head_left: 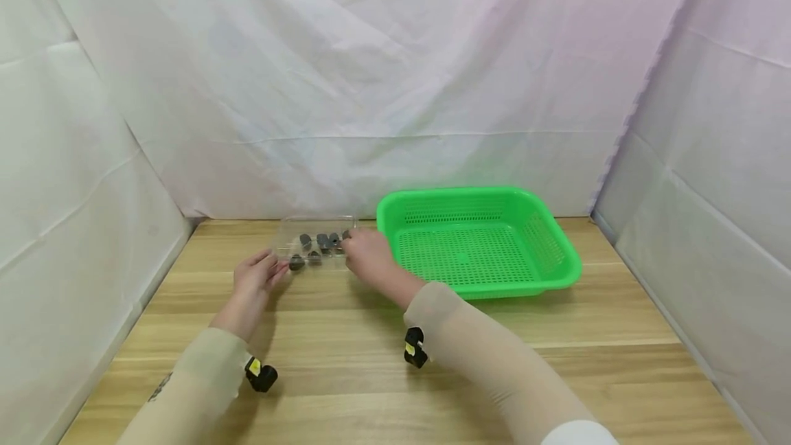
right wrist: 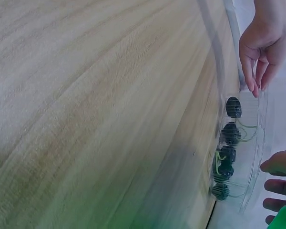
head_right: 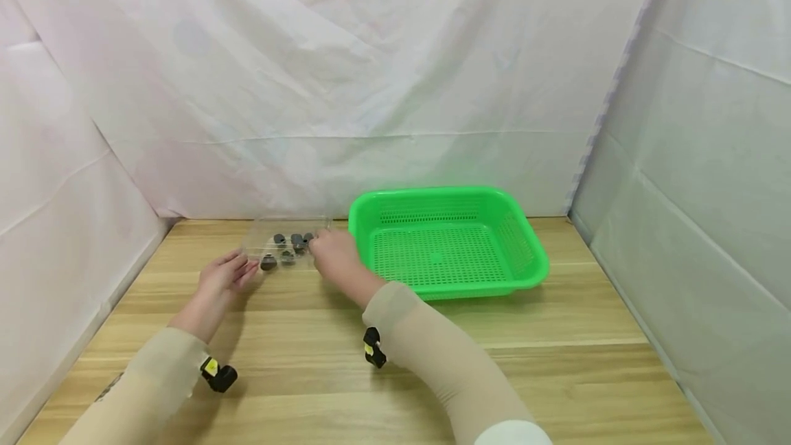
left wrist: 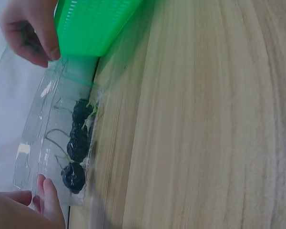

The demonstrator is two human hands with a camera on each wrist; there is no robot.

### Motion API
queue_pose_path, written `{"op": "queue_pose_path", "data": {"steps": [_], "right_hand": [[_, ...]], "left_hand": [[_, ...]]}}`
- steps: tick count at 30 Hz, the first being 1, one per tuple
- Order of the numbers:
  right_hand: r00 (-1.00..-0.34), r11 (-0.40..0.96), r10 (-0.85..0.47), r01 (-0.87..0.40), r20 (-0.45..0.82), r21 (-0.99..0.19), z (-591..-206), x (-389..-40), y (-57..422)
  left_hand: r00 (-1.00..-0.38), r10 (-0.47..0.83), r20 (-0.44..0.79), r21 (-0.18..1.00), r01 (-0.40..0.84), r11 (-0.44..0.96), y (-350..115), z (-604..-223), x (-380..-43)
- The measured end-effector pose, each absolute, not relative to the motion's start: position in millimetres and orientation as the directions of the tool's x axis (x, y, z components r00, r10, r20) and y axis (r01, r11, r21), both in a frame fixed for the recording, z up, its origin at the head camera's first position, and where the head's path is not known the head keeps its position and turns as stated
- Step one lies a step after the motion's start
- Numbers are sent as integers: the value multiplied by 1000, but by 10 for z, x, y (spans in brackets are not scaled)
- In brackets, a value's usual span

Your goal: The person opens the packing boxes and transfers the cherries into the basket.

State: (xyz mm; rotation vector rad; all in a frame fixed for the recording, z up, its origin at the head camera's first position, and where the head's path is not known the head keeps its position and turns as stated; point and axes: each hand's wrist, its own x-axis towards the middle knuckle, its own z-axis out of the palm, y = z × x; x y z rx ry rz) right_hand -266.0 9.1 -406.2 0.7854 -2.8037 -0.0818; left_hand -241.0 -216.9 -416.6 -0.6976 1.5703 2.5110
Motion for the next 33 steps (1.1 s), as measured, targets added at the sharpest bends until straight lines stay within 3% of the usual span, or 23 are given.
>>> {"op": "queue_pose_path", "data": {"steps": [12, 26, 33], "right_hand": [[-877, 878, -475, -466, 71, 109, -4127, -2675, 76], [-826, 828, -559, -553, 65, 95, -4141, -2715, 67], [-812, 812, -580, -570, 62, 127, -4140, -2702, 68]], "left_hand": [[-877, -179, -446, 844, -345, -410, -2227, -4231, -2437], [-866, -234, -441, 856, -327, -401, -2135, -4236, -2443], [-846, -329, -419, 863, -259, -434, -2008, -4288, -2403]]}}
